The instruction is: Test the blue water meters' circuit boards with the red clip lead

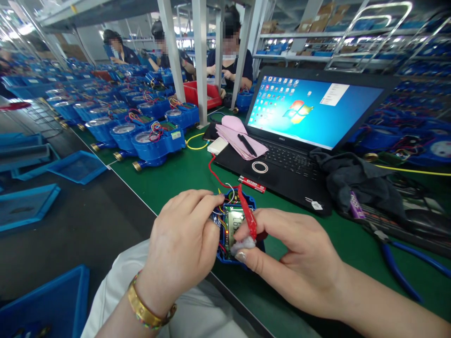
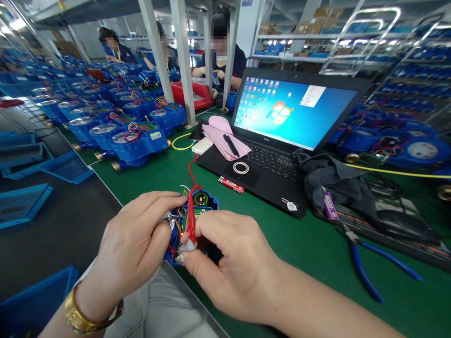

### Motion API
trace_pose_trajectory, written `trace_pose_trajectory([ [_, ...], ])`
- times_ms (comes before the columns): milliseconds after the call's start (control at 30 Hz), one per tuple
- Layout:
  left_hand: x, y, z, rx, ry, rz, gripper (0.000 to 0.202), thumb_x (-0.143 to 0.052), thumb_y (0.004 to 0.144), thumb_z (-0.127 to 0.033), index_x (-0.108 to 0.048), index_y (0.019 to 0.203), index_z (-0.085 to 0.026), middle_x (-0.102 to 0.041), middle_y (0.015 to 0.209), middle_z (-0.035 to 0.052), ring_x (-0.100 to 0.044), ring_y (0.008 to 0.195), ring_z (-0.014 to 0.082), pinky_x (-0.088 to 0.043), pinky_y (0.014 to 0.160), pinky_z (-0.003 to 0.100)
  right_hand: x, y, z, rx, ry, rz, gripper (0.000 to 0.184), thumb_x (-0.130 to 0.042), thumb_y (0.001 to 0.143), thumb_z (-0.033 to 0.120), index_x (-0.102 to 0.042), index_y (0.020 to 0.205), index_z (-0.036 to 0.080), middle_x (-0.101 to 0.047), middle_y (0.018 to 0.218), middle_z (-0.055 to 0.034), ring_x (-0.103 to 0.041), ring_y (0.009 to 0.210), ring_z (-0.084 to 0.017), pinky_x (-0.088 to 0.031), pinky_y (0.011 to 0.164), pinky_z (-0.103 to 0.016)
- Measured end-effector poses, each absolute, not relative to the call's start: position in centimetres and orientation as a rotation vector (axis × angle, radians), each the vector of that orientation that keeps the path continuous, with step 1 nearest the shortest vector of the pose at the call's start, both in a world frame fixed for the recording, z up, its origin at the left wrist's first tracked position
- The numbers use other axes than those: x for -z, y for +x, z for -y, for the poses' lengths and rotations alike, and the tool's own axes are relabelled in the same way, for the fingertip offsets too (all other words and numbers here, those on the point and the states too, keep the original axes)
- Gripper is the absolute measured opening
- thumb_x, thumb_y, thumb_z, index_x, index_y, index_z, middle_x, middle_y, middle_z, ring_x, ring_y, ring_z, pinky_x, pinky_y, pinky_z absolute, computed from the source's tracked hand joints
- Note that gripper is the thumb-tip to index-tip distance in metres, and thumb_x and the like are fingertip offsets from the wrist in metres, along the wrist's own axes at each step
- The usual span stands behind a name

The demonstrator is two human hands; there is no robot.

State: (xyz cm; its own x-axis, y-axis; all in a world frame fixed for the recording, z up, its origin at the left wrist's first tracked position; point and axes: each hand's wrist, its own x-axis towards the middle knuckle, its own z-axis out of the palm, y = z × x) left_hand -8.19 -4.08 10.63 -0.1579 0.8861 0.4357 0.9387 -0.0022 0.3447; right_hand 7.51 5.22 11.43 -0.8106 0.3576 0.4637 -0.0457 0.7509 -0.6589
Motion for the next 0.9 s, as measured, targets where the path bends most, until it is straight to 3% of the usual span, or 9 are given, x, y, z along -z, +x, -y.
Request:
trace_pose_trajectory([
  [500, -10.58, -8.13, 3.79, 0.833, -1.959, 2.213, 0.034, -0.034, 0.084, -0.015, -0.061, 0.104, -0.017, -0.064, 0.104, 0.0064, -0.057, 0.096, 0.0235, -0.047, 0.082, 0.044, -11.23, 7.63, -5.16, -0.796, -0.170, 2.405, 0.003, -0.058, 0.086, 0.013, -0.057, 0.084, 0.015, -0.063, 0.074, -0.0035, -0.059, 0.068, -0.016, -0.044, 0.062, -0.026],
  [900, -10.60, -8.49, 3.36, 0.799, -1.926, 2.311, 0.030, -0.032, 0.084, -0.016, -0.058, 0.097, -0.021, -0.061, 0.095, 0.0049, -0.055, 0.089, 0.0230, -0.045, 0.076, 0.043, -10.98, 6.72, -5.29, -0.812, -0.148, 2.345, 0.009, -0.051, 0.086, 0.014, -0.053, 0.078, 0.017, -0.057, 0.069, -0.0019, -0.052, 0.062, -0.014, -0.039, 0.057, -0.025],
])
